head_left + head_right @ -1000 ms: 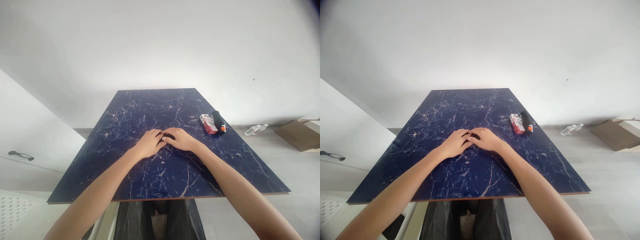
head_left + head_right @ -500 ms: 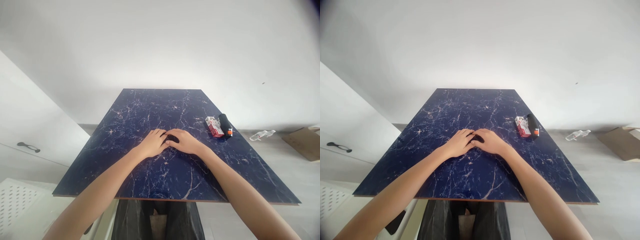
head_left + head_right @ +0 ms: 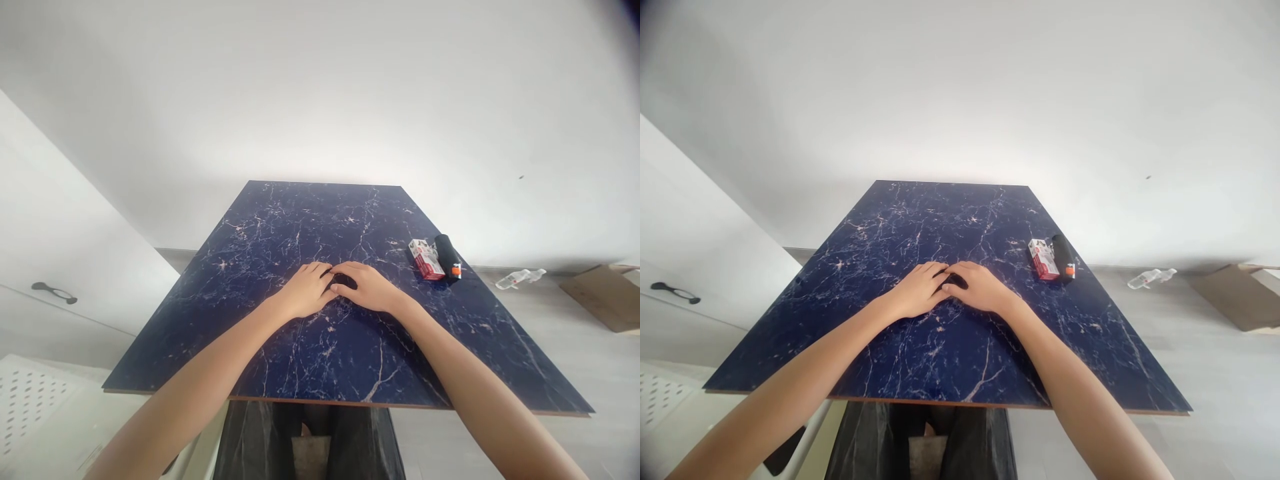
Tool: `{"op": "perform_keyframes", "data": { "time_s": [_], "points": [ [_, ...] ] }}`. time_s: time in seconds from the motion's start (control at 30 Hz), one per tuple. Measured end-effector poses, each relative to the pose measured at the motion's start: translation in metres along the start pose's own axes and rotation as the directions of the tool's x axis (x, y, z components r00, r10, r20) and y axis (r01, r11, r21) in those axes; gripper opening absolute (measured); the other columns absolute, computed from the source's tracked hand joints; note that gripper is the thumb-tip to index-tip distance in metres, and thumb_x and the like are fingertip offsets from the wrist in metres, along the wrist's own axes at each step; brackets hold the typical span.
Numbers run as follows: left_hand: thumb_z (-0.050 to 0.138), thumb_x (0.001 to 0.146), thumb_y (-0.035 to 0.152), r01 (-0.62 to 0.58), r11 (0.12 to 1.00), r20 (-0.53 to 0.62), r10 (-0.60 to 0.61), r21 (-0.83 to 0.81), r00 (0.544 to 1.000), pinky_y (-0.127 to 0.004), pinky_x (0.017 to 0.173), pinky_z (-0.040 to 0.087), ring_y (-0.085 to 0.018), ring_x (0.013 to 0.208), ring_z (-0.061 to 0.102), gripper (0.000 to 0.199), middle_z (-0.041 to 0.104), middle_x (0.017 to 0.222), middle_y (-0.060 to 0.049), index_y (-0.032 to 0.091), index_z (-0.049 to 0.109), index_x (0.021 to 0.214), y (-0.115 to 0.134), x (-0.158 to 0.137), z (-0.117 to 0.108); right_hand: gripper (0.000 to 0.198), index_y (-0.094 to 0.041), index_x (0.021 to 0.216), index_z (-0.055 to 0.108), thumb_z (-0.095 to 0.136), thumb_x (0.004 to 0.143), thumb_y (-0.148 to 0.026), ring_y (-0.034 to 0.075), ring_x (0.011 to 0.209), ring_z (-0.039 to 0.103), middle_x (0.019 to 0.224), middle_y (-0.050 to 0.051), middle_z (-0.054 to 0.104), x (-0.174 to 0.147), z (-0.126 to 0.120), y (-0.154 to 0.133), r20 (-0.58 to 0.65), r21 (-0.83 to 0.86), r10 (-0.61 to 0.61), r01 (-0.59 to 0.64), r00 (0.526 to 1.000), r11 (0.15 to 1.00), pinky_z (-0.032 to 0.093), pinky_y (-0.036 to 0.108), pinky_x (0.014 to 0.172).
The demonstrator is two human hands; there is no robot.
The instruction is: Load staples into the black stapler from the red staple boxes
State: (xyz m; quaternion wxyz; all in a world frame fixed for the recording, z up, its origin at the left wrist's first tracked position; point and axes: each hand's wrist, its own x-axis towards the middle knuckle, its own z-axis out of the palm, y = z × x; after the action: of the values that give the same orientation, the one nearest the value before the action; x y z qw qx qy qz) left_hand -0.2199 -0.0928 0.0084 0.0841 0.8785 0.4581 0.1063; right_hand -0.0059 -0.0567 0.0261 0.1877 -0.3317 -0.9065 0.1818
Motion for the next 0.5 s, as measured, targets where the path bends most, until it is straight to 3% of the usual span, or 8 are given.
{"op": "perform_keyframes", "data": {
  "time_s": [0.5],
  "points": [
    [0.031, 0.101, 0.058, -0.012, 1.000, 0.009, 0.012, -0.021, 1.000, -0.051, 0.115, 0.031, -0.033, 0.140, 0.040, 0.064, 0.045, 0.154, -0.014, 0.020, 0.045, 0.151, 0.0004, -0.0004, -0.0030, 0.037, -0.027, 0.127, 0.064, 0.059, 0.093, -0.038, 0.029, 0.116, 0.063, 0.128, 0.008, 0.067, 0.0002, 0.0006, -0.0018, -0.009, 0.008, 0.004, -0.004, 1.000, 1.000, 0.049, 0.045, 0.101]
  ]
}}
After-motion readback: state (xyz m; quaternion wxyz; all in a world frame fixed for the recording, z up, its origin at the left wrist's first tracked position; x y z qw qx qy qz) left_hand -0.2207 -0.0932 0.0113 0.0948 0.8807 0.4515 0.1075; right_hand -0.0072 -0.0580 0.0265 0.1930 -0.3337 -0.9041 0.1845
